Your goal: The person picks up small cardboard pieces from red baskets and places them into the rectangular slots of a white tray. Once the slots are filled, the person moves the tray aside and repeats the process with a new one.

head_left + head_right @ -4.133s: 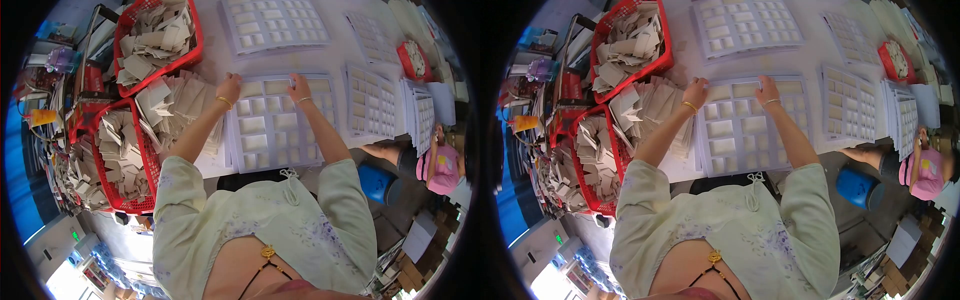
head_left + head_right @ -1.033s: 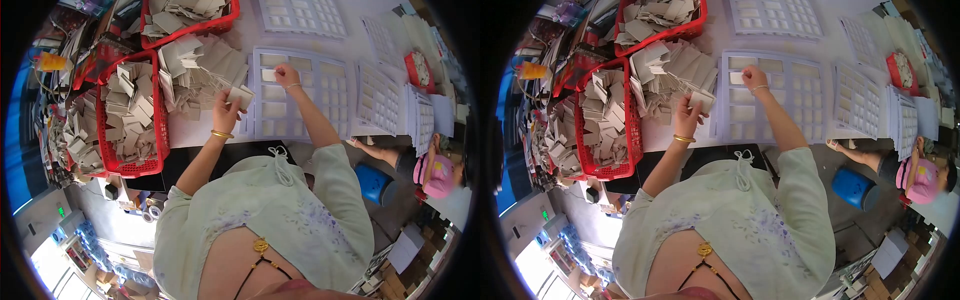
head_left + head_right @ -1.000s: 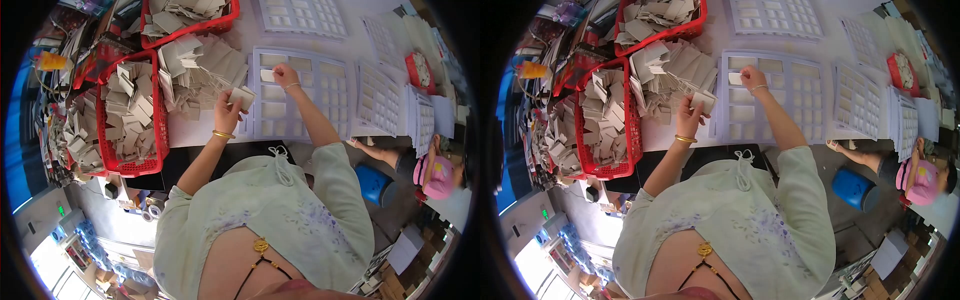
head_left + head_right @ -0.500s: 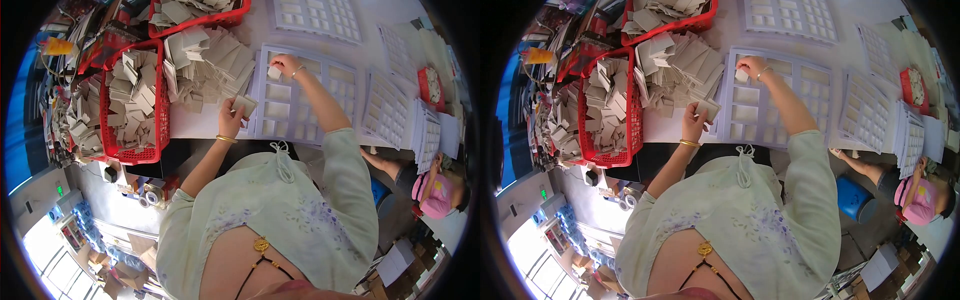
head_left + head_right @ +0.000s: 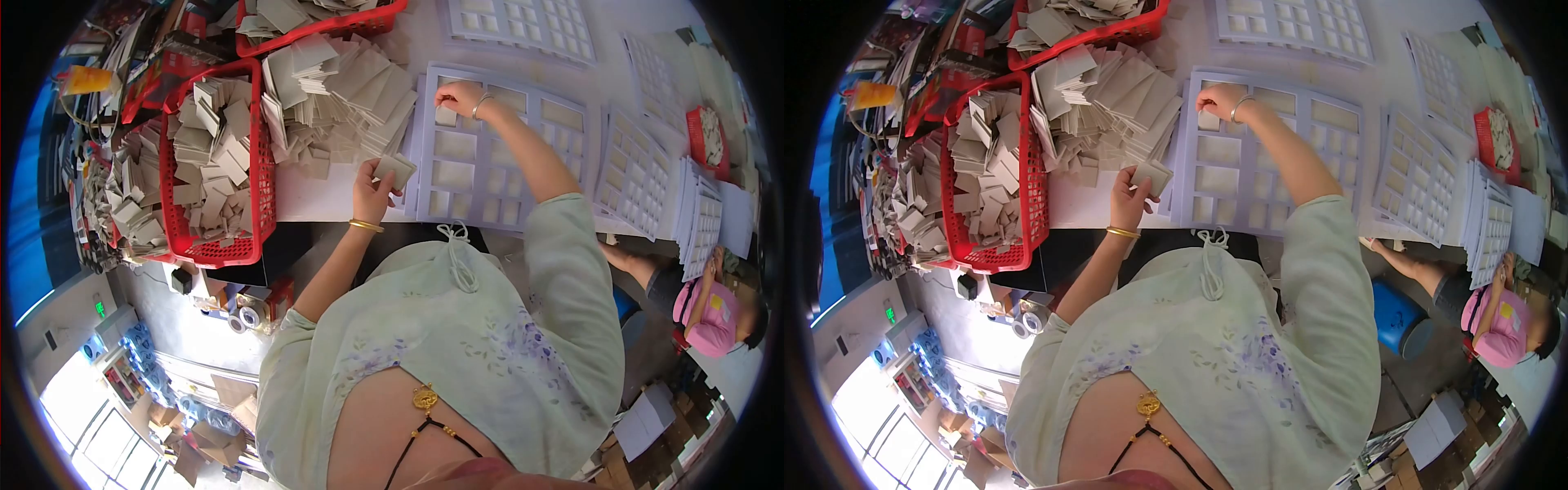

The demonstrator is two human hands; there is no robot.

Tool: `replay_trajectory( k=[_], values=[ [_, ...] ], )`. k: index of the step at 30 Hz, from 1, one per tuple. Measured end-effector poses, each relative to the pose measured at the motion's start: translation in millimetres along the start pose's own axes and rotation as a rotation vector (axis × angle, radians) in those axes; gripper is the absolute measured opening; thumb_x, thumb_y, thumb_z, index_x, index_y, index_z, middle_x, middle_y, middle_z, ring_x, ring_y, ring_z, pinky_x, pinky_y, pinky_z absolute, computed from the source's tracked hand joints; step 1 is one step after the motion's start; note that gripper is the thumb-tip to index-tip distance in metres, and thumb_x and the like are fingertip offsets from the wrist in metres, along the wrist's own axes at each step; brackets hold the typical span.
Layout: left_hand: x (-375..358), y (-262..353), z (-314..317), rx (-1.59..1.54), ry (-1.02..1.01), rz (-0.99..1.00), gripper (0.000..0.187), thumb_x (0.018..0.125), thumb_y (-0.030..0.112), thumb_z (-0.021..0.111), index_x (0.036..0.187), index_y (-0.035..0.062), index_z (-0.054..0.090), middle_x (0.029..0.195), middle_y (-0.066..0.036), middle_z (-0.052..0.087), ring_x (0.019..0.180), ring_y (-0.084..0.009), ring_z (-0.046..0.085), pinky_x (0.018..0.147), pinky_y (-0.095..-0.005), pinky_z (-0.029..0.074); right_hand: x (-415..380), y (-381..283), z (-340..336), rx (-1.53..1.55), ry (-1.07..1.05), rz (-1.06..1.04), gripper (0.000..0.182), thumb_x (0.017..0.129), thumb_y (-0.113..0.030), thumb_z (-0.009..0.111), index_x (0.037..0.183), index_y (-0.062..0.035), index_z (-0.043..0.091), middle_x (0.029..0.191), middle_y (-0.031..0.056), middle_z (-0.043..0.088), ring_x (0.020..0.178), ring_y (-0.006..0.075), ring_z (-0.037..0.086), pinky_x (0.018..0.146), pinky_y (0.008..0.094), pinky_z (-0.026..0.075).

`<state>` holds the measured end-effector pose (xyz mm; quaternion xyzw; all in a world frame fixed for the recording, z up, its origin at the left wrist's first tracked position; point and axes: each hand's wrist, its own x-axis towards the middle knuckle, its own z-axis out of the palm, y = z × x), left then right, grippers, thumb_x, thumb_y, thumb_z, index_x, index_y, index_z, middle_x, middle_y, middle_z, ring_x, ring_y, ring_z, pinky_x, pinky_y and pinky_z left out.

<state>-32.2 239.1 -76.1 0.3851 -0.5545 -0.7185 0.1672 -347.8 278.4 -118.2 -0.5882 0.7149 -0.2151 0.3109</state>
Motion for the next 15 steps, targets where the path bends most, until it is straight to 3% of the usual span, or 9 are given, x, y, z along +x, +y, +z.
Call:
replay_trajectory(
  k=[4,7,10,13,15],
  values=[
    [1.4,-0.8,2.8,0.004,-0.014,-0.008,0.029,0.088,0.010,0.057,0.113,-0.0016,0.047,0.089,-0.010,0.059,0.059,-0.0144,0.063,0.040,-0.0194,0.045,-8.1,-12.1,5.8,-0.212,0.127,-0.034,0.012,0.079,-0.010,0.060,0.091,-0.0110,0.057,0.087,0.0049,0.064,0.083,0.0248,0.060,0.072,0.0378,0.047],
    [4.0,-0.7,6.7,0.002,-0.023,-0.012,0.029,0.089,0.010,0.057,0.113,-0.0017,0.047,0.089,-0.010,0.059,0.059,-0.0146,0.063,0.040,-0.0196,0.045,-15.3,-11.3,20.2,-0.077,0.373,-0.084,0.017,0.077,-0.009,0.063,0.091,-0.0126,0.054,0.088,0.0028,0.064,0.082,0.0247,0.059,0.070,0.0380,0.047],
    [8.2,-1.2,10.1,0.023,-0.022,-0.005,0.028,0.088,0.008,0.056,0.113,-0.0022,0.046,0.089,-0.011,0.060,0.060,-0.0143,0.064,0.040,-0.0203,0.045,-28.0,-19.7,23.6,-0.300,0.532,-0.073,0.020,0.075,-0.005,0.064,0.091,-0.0129,0.055,0.084,0.0015,0.064,0.079,0.0244,0.059,0.068,0.0370,0.048],
    [16.3,-4.4,18.1,0.002,-0.039,-0.019,0.028,0.088,0.007,0.055,0.113,-0.0026,0.045,0.090,-0.011,0.060,0.062,-0.0153,0.065,0.040,-0.0210,0.045,-37.8,-16.1,32.1,-0.411,0.473,-0.212,0.019,0.076,-0.006,0.062,0.092,-0.0123,0.056,0.079,0.0004,0.064,0.076,0.0250,0.058,0.063,0.0370,0.049],
    [24.0,-4.4,24.3,-0.018,-0.055,-0.027,0.028,0.088,0.007,0.055,0.113,-0.0026,0.044,0.091,-0.011,0.059,0.063,-0.0162,0.066,0.040,-0.0215,0.046,-40.1,-24.2,28.4,-0.208,0.541,-0.208,0.015,0.078,-0.009,0.062,0.092,-0.0102,0.058,0.077,0.0008,0.065,0.072,0.0211,0.060,0.060,0.0346,0.049]
  ],
)
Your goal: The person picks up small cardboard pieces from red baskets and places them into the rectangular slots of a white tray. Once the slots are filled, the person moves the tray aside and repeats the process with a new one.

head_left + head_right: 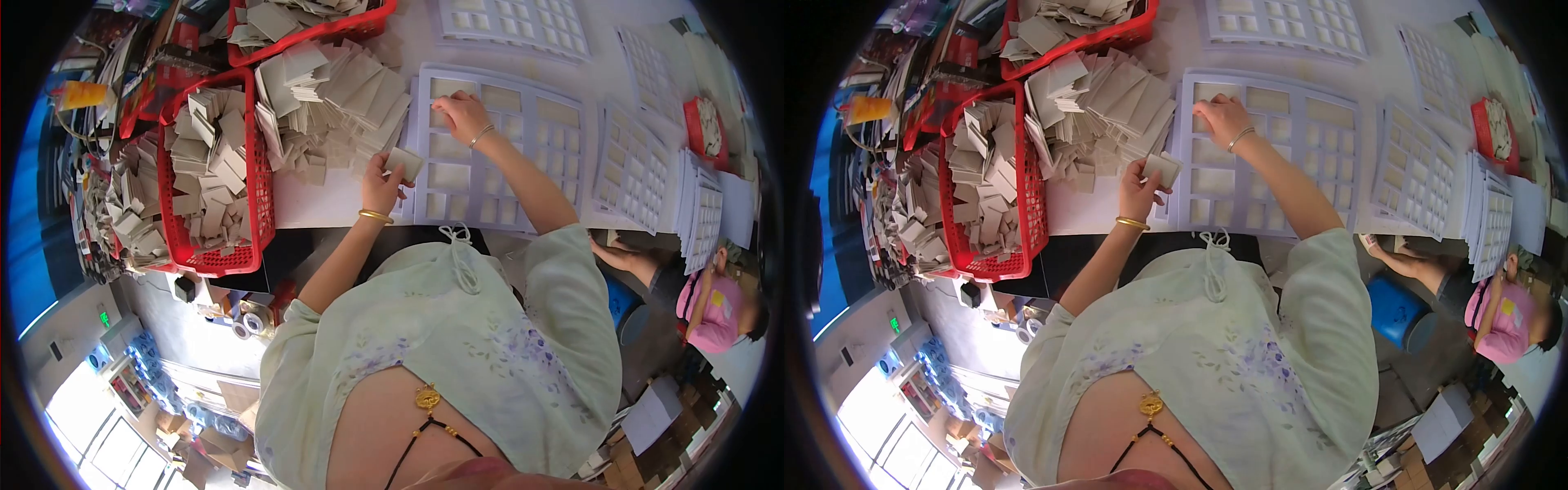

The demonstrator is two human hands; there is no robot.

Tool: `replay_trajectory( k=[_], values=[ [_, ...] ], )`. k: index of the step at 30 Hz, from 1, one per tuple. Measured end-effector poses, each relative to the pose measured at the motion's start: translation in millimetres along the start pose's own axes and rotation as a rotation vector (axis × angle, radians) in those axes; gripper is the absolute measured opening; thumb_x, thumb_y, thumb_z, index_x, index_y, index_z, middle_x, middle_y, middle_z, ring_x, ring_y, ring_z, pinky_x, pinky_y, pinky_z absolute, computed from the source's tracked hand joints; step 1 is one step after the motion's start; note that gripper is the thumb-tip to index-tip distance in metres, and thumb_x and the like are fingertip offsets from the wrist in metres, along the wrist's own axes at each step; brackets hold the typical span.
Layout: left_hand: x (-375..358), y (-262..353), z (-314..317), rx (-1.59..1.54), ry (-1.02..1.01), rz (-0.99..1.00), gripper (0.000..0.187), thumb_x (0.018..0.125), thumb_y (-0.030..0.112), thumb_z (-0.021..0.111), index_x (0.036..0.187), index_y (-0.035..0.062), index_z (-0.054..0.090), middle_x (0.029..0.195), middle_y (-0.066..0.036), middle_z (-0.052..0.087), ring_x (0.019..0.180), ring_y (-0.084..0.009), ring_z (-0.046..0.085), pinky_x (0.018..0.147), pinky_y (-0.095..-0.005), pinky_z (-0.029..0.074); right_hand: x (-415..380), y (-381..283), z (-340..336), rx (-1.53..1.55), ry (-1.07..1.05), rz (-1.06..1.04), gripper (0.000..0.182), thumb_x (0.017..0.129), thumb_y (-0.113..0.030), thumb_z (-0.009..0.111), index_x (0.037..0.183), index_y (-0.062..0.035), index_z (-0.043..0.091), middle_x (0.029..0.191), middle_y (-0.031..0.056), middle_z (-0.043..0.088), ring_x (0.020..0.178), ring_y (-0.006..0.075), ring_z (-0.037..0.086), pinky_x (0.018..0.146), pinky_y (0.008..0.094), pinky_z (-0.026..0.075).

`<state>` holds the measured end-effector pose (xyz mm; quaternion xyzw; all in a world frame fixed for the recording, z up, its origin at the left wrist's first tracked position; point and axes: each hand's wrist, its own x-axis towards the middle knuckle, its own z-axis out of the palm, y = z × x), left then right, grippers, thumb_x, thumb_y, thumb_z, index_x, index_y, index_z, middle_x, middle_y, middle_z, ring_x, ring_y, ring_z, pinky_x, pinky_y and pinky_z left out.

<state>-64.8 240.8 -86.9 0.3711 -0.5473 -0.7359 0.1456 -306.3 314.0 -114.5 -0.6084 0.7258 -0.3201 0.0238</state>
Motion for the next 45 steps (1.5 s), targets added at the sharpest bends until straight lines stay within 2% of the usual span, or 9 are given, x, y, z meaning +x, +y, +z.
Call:
replay_trajectory(
  k=[1,4,14,19,25,32,35,37,45],
  values=[
    [2.9,0.5,3.3,-0.003,-0.010,-0.004,0.028,0.088,0.007,0.055,0.113,-0.0024,0.044,0.091,-0.012,0.059,0.064,-0.0166,0.066,0.040,-0.0217,0.047,1.6,-8.9,-5.2,0.091,0.040,0.034,0.013,0.080,-0.010,0.062,0.092,-0.0092,0.059,0.077,0.0010,0.066,0.069,0.0192,0.061,0.058,0.0334,0.049],
    [12.0,3.0,15.6,-0.006,-0.043,-0.010,0.025,0.088,0.006,0.055,0.109,-0.0015,0.044,0.091,-0.013,0.059,0.064,-0.0173,0.066,0.040,-0.0221,0.047,-3.1,-36.2,-16.9,0.773,-0.298,0.574,0.012,0.082,-0.013,0.064,0.091,-0.0056,0.061,0.078,0.0026,0.067,0.063,0.0124,0.062,0.056,0.0275,0.049],
    [25.0,-7.2,60.9,-0.037,-0.072,0.068,0.018,0.090,0.005,0.054,0.101,0.0008,0.041,0.090,-0.014,0.059,0.071,-0.0203,0.068,0.046,-0.0222,0.051,-37.8,-50.5,-53.7,0.791,-0.160,0.609,0.019,0.085,-0.015,0.063,0.098,-0.0016,0.062,0.081,0.0049,0.065,0.066,0.0091,0.063,0.051,0.0218,0.049],
    [26.5,-4.0,68.5,-0.286,-0.262,-0.137,0.022,0.093,0.012,0.051,0.110,0.0020,0.043,0.101,-0.013,0.060,0.083,-0.0227,0.068,0.053,-0.0236,0.054,-46.7,-29.5,-71.5,1.099,-0.304,0.826,0.024,0.085,-0.017,0.063,0.105,-0.0032,0.062,0.083,0.0035,0.065,0.069,0.0082,0.061,0.050,0.0210,0.047],
    [39.3,-4.1,59.9,-0.666,-0.488,-0.438,0.035,0.094,0.021,0.052,0.124,0.0062,0.044,0.112,-0.009,0.060,0.098,-0.0202,0.064,0.059,-0.0203,0.053,-44.0,-25.4,-73.3,1.231,-0.252,0.835,0.024,0.086,-0.019,0.063,0.106,-0.0058,0.063,0.085,0.0013,0.065,0.068,0.0075,0.060,0.048,0.0206,0.045],
    [46.1,-14.5,46.5,-0.891,-0.522,-0.610,0.032,0.093,0.021,0.052,0.123,0.0085,0.047,0.112,-0.005,0.060,0.100,-0.0188,0.062,0.061,-0.0188,0.053,-37.6,-9.3,-65.9,1.013,-0.286,0.756,0.020,0.084,-0.011,0.061,0.103,-0.0063,0.064,0.084,0.0021,0.066,0.069,0.0078,0.062,0.048,0.0206,0.046],
    [50.3,-33.2,44.7,-0.739,-0.264,-0.519,0.032,0.093,0.021,0.054,0.122,0.0094,0.047,0.110,-0.005,0.061,0.097,-0.0191,0.063,0.059,-0.0203,0.053,-37.1,20.1,-58.3,0.737,-0.112,0.822,0.017,0.083,-0.007,0.060,0.099,-0.0056,0.065,0.080,0.0025,0.066,0.068,0.0077,0.062,0.048,0.0215,0.048],
    [46.5,-24.2,46.0,-0.661,-0.235,-0.490,0.027,0.093,0.019,0.054,0.116,0.0075,0.048,0.103,-0.006,0.061,0.090,-0.0200,0.065,0.055,-0.0217,0.053,-34.5,37.3,-61.0,0.635,-0.056,0.845,0.015,0.082,-0.006,0.060,0.097,-0.0053,0.065,0.078,0.0022,0.066,0.067,0.0075,0.063,0.049,0.0224,0.049],
    [43.6,-19.5,52.6,-0.389,-0.155,-0.379,0.025,0.091,0.018,0.057,0.110,0.0058,0.047,0.098,-0.007,0.061,0.073,-0.0200,0.067,0.050,-0.0239,0.053,-30.2,52.2,-35.8,0.570,-0.232,0.815,0.013,0.081,-0.005,0.062,0.094,-0.0060,0.064,0.080,0.0028,0.068,0.065,0.0075,0.062,0.048,0.0243,0.049]
  ],
)
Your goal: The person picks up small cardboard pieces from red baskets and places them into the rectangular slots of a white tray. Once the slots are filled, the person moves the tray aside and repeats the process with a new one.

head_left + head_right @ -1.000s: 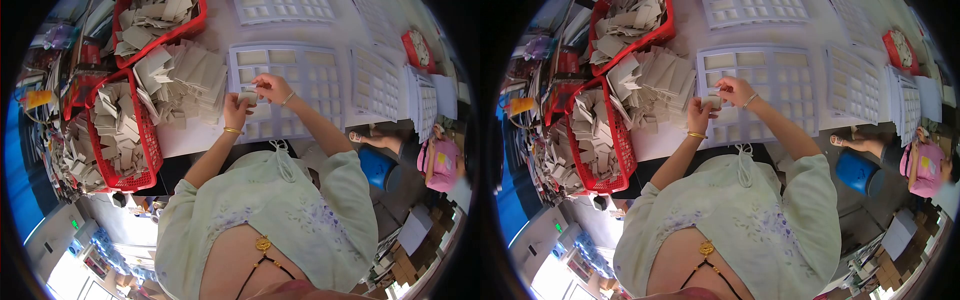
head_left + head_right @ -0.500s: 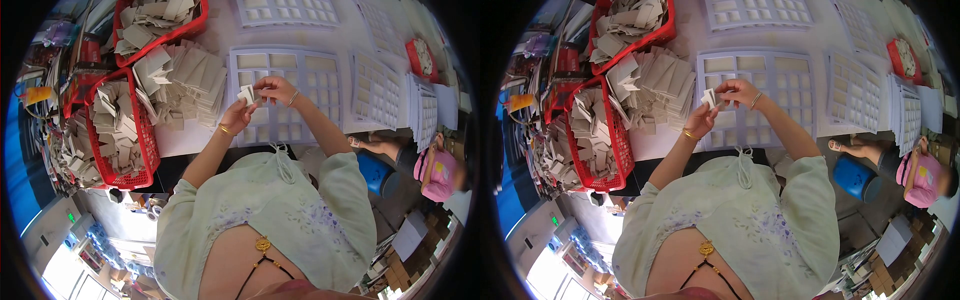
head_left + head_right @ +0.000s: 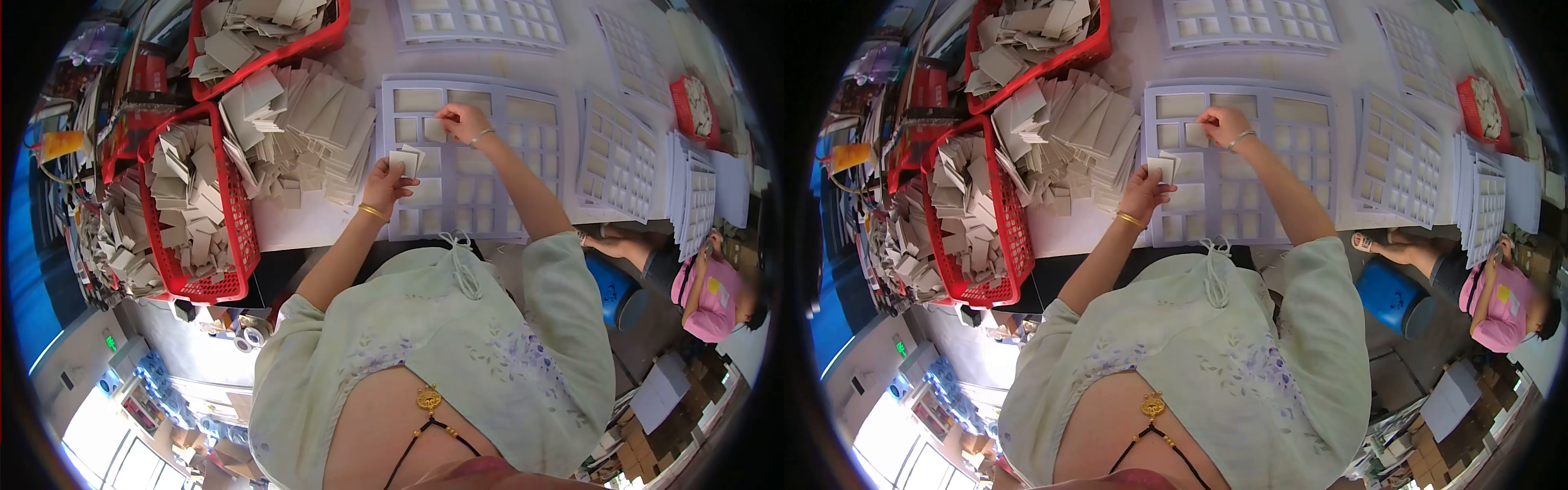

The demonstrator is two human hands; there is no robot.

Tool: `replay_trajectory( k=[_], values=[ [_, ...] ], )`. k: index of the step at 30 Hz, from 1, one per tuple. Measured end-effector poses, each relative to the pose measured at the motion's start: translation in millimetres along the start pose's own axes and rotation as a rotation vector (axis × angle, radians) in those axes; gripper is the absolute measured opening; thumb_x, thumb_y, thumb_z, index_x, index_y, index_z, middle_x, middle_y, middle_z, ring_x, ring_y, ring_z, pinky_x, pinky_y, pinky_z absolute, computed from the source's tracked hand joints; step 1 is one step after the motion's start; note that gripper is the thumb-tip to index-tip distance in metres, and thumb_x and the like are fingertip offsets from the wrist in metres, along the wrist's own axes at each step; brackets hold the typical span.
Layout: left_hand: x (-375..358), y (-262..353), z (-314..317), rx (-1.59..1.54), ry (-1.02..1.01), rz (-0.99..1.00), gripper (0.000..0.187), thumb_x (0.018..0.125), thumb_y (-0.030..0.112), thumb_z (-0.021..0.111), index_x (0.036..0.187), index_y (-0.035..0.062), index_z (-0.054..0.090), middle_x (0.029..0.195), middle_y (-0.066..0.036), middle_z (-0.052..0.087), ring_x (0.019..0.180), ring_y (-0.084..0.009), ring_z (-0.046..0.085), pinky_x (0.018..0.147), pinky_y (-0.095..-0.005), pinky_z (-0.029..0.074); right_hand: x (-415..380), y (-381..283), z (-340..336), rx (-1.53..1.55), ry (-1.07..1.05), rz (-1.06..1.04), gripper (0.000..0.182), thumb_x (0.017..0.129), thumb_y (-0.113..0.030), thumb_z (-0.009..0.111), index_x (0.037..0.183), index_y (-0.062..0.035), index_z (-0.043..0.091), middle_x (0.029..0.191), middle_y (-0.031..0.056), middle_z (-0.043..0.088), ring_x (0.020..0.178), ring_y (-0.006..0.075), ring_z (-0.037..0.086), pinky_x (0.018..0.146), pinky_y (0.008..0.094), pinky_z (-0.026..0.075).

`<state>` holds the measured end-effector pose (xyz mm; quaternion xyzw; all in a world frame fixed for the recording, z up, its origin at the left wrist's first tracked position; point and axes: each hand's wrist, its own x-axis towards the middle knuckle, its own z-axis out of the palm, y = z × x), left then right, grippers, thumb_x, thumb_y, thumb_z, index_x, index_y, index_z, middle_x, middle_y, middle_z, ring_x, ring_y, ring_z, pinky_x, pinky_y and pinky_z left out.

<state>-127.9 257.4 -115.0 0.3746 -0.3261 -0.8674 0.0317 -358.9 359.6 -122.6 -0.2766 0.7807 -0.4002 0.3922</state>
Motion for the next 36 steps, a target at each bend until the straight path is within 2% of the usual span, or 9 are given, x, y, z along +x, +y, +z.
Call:
replay_trajectory(
  k=[4,7,10,13,16,19,29,31,36],
  values=[
    [0.3,1.8,-4.4,0.040,0.021,0.028,0.026,0.091,0.018,0.057,0.110,0.0048,0.046,0.095,-0.008,0.061,0.072,-0.0199,0.067,0.050,-0.0238,0.053,4.3,-1.2,6.7,-0.046,0.008,0.020,0.011,0.079,-0.005,0.063,0.089,-0.0072,0.064,0.080,0.0054,0.066,0.067,0.0134,0.063,0.052,0.0282,0.050],
    [0.1,2.8,-5.1,0.047,0.035,0.041,0.026,0.090,0.016,0.057,0.110,0.0038,0.046,0.094,-0.008,0.060,0.070,-0.0198,0.067,0.049,-0.0240,0.053,7.4,5.9,12.1,-0.447,0.207,-0.487,0.009,0.075,-0.006,0.064,0.083,-0.0087,0.063,0.080,0.0063,0.063,0.071,0.0216,0.063,0.061,0.0334,0.051],
    [-3.1,7.8,3.7,0.147,0.055,0.066,0.024,0.091,0.015,0.056,0.109,0.0034,0.046,0.094,-0.008,0.061,0.069,-0.0197,0.067,0.049,-0.0244,0.053,-7.1,-15.0,20.6,-0.665,0.311,-0.383,0.011,0.071,-0.006,0.065,0.080,-0.0102,0.060,0.080,0.0071,0.060,0.076,0.0282,0.061,0.069,0.0376,0.050],
    [0.0,6.8,10.5,0.261,0.067,0.137,0.022,0.092,0.014,0.053,0.109,0.0013,0.046,0.094,-0.010,0.061,0.068,-0.0200,0.067,0.049,-0.0243,0.053,-12.7,-17.5,21.5,-0.683,0.363,-0.409,0.011,0.076,-0.012,0.066,0.085,-0.0097,0.060,0.081,0.0060,0.063,0.074,0.0230,0.063,0.063,0.0350,0.050],
    [5.8,6.7,17.0,0.334,0.064,0.201,0.022,0.093,0.014,0.050,0.110,-0.0004,0.045,0.094,-0.011,0.061,0.068,-0.0205,0.068,0.048,-0.0239,0.053,-27.7,-23.8,22.2,0.073,0.032,-0.194,0.014,0.082,-0.018,0.065,0.091,-0.0078,0.060,0.080,0.0046,0.064,0.068,0.0150,0.064,0.053,0.0290,0.049],
    [10.1,7.9,30.3,0.346,0.032,0.224,0.022,0.093,0.015,0.050,0.109,-0.0004,0.047,0.090,-0.011,0.063,0.068,-0.0200,0.068,0.046,-0.0234,0.052,-57.9,-31.3,16.4,0.267,-0.253,0.007,0.021,0.086,-0.023,0.064,0.094,-0.0029,0.062,0.079,0.0043,0.065,0.063,0.0088,0.062,0.044,0.0225,0.045],
    [78.2,6.8,71.4,0.865,0.086,0.744,0.013,0.086,0.012,0.061,0.090,0.0004,0.060,0.079,-0.006,0.066,0.061,-0.0110,0.061,0.055,-0.0242,0.049,-69.2,25.9,-49.3,0.438,0.449,0.062,0.019,0.085,-0.014,0.063,0.099,-0.0010,0.063,0.078,0.0048,0.065,0.058,0.0076,0.058,0.042,0.0212,0.044],
    [85.1,12.6,79.0,0.971,0.038,0.679,0.009,0.082,0.009,0.063,0.089,0.0034,0.063,0.078,-0.005,0.066,0.068,-0.0138,0.062,0.062,-0.0270,0.049,-69.1,25.6,-69.4,0.389,0.541,0.005,0.017,0.084,-0.012,0.063,0.098,-0.0016,0.064,0.079,0.0050,0.065,0.057,0.0076,0.057,0.045,0.0216,0.045],
    [114.7,12.4,89.1,1.326,-0.026,0.694,0.008,0.079,0.011,0.063,0.086,0.0083,0.064,0.079,-0.007,0.066,0.070,-0.0217,0.063,0.064,-0.0323,0.050,-61.3,47.1,-83.6,0.250,0.490,-0.041,0.017,0.082,-0.011,0.063,0.098,-0.0045,0.064,0.080,0.0037,0.065,0.062,0.0081,0.057,0.058,0.0229,0.048]
  ],
)
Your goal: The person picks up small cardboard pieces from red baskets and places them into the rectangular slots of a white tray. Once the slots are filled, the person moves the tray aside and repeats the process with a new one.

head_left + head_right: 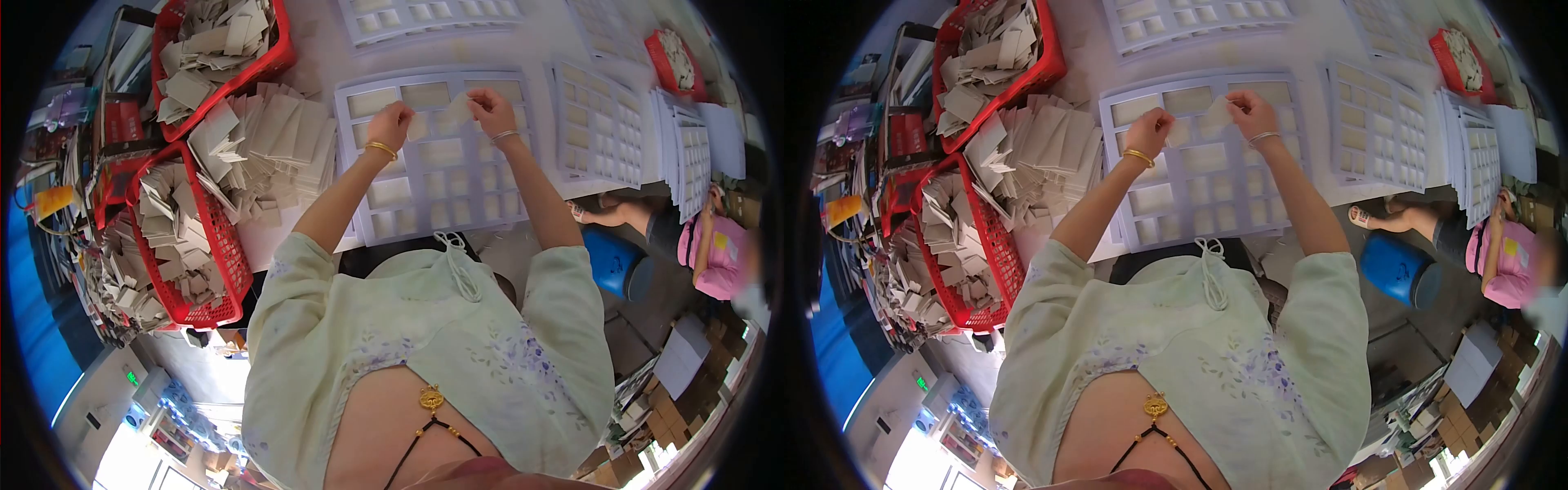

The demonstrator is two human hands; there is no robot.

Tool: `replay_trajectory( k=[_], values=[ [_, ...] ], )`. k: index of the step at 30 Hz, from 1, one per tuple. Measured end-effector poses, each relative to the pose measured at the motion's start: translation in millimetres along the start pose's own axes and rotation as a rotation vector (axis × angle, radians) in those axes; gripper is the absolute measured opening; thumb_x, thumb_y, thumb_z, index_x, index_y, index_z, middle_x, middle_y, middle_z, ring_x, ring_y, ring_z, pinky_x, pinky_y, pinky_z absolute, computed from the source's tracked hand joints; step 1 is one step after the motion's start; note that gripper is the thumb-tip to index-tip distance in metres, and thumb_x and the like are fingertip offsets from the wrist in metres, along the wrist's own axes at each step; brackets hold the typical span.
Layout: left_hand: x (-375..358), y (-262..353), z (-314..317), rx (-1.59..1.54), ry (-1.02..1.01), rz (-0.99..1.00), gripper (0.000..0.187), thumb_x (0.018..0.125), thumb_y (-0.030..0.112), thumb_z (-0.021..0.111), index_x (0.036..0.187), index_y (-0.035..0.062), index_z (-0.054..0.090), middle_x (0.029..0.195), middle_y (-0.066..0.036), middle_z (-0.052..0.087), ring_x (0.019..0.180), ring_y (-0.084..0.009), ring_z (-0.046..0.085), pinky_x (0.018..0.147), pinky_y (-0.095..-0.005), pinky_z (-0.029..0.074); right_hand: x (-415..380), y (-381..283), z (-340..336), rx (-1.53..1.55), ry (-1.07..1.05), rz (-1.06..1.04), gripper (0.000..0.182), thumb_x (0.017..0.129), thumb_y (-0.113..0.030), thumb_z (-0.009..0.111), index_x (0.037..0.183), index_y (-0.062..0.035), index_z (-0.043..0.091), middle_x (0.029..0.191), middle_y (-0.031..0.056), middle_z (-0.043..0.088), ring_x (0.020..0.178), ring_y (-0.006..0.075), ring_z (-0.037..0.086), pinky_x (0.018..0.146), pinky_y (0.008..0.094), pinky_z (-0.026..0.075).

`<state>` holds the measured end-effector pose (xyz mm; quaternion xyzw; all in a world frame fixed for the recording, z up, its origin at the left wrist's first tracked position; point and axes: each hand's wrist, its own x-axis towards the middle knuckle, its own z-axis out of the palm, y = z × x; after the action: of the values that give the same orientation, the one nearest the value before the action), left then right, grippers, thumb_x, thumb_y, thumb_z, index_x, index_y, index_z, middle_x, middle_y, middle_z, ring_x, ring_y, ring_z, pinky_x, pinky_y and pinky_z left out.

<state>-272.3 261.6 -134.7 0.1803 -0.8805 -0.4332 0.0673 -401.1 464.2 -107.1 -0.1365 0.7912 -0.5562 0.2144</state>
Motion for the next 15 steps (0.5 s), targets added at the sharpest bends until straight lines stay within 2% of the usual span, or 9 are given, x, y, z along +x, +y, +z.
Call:
replay_trajectory(
  k=[6,9,12,15],
  values=[
    [20.5,-8.7,11.7,0.077,-0.049,0.089,0.006,0.078,0.011,0.060,0.083,0.0089,0.064,0.080,-0.009,0.065,0.071,-0.0267,0.062,0.065,-0.0361,0.050,12.0,16.8,8.3,-0.189,-0.120,-0.062,0.016,0.082,-0.012,0.061,0.096,-0.0064,0.064,0.082,0.0039,0.066,0.069,0.0107,0.059,0.066,0.0259,0.049],
    [23.2,-7.7,8.7,0.104,-0.166,0.084,0.007,0.080,0.012,0.058,0.083,0.0105,0.064,0.081,-0.011,0.065,0.081,-0.0319,0.061,0.070,-0.0420,0.049,16.9,18.8,10.8,-0.281,-0.220,-0.116,0.016,0.081,-0.011,0.059,0.096,-0.0062,0.064,0.082,0.0054,0.066,0.071,0.0138,0.061,0.068,0.0273,0.049],
    [24.7,-8.0,9.9,0.137,-0.146,0.139,0.007,0.078,0.011,0.060,0.084,0.0087,0.064,0.084,-0.009,0.064,0.075,-0.0285,0.062,0.067,-0.0380,0.050,20.2,23.1,15.6,-0.306,-0.302,-0.162,0.016,0.080,-0.010,0.058,0.095,-0.0061,0.063,0.081,0.0072,0.066,0.073,0.0185,0.062,0.069,0.0295,0.049],
    [14.8,5.0,9.2,0.197,-0.046,0.113,0.009,0.078,0.010,0.058,0.085,0.0103,0.064,0.094,-0.008,0.061,0.076,-0.0294,0.062,0.069,-0.0398,0.050,21.1,22.2,20.7,-0.420,-0.337,-0.204,0.015,0.079,-0.009,0.057,0.093,-0.0073,0.062,0.084,0.0079,0.064,0.075,0.0241,0.062,0.069,0.0337,0.049]
  ],
)
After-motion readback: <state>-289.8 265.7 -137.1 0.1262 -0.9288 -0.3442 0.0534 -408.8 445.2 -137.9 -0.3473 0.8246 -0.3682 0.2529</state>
